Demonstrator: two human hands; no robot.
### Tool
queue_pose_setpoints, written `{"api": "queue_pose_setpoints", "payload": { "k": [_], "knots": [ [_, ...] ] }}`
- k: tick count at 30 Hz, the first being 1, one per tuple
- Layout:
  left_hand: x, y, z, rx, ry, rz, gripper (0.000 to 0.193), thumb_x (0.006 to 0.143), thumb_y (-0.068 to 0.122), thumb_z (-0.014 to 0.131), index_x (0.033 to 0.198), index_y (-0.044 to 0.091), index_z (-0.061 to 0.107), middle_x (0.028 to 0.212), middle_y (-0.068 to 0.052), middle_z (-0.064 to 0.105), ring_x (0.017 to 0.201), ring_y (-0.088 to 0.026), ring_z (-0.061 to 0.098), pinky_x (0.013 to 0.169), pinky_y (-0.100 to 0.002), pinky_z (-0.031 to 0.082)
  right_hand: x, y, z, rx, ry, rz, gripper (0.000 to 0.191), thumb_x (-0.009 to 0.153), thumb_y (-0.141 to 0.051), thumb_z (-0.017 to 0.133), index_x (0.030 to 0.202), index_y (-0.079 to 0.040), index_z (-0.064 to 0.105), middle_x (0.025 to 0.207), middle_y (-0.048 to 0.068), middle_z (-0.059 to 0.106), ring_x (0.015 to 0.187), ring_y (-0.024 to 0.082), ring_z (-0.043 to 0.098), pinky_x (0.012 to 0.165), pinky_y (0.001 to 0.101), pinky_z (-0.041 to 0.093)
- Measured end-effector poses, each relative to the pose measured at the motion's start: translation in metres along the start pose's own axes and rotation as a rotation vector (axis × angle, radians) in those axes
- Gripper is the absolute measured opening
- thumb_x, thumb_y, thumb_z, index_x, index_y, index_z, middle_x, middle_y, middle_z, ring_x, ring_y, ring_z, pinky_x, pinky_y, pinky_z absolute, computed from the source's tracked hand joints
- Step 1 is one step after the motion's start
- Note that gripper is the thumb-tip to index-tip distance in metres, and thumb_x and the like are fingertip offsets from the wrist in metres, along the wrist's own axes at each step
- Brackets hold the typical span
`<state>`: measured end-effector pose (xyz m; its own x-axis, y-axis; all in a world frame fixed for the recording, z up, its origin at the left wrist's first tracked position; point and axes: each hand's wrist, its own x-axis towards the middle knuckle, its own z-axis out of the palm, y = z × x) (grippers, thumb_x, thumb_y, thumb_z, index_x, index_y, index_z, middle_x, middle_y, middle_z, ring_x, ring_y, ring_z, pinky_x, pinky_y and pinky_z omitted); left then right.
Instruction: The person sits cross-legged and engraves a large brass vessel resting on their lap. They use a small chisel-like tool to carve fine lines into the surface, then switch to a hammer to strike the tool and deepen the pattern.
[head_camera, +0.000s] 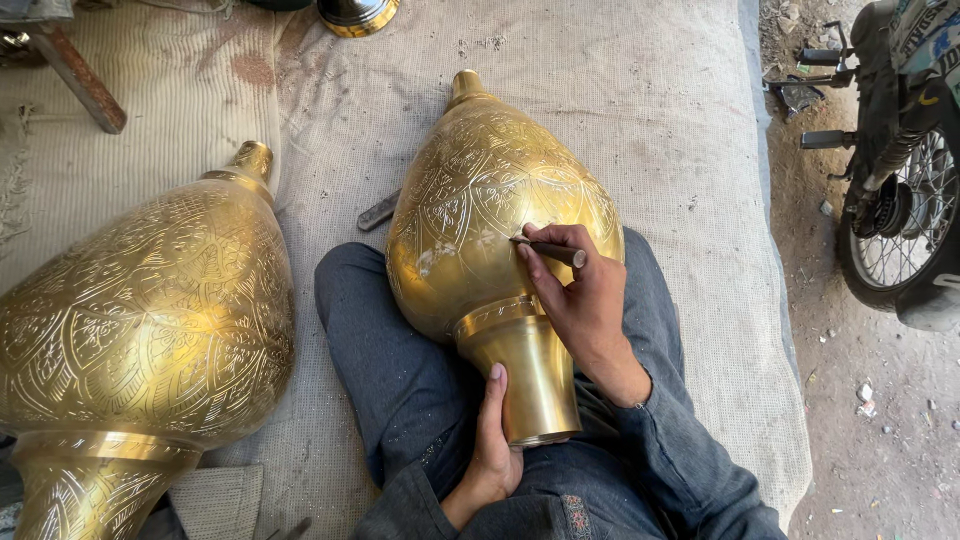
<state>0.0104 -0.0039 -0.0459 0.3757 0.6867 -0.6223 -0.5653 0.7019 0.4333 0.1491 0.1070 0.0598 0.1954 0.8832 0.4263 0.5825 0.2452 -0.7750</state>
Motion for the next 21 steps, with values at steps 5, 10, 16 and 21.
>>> {"api": "queue_pose_setpoints", "payload": {
  "k": [5,10,16,21],
  "knots": [
    [0.001,-0.001,0.000,0.020,0.009,0.011,0.076,0.094,0.062,0.048,0.147,0.006,0.048,0.139,-0.009,0.060,0.128,-0.020,0.057,0.107,-0.039,0.047,0.002,-0.004,-0.002,-0.070,-0.026,0.003,0.023,0.095,-0.006,0.077,0.110,0.000,0.060,0.110,0.011,0.079,0.103,0.021,0.078,0.082,0.0286,0.062],
    [0.002,-0.001,-0.002,0.102,-0.001,0.002,0.085,0.092,0.067,0.046,0.150,0.005,0.040,0.143,-0.016,0.054,0.136,-0.024,0.052,0.112,-0.041,0.044,0.005,-0.004,-0.008,-0.026,-0.095,0.044,0.022,0.095,-0.007,0.075,0.109,0.000,0.061,0.109,0.011,0.079,0.103,0.020,0.079,0.082,0.0288,0.063],
    [0.002,0.000,-0.002,0.080,0.020,-0.028,0.084,0.091,0.066,0.046,0.150,0.006,0.041,0.144,-0.013,0.054,0.136,-0.023,0.051,0.112,-0.041,0.044,0.007,-0.002,-0.019,-0.039,-0.169,0.009,0.023,0.093,-0.007,0.077,0.108,0.000,0.060,0.110,0.011,0.079,0.106,0.021,0.078,0.084,0.0296,0.062],
    [0.001,0.000,-0.002,0.056,0.005,-0.001,0.081,0.093,0.064,0.046,0.150,0.006,0.043,0.144,-0.012,0.056,0.135,-0.021,0.052,0.113,-0.039,0.042,0.004,0.000,-0.022,-0.025,-0.208,0.010,0.026,0.092,-0.006,0.076,0.111,0.001,0.059,0.116,0.012,0.077,0.108,0.021,0.077,0.087,0.0308,0.061]
  ]
}}
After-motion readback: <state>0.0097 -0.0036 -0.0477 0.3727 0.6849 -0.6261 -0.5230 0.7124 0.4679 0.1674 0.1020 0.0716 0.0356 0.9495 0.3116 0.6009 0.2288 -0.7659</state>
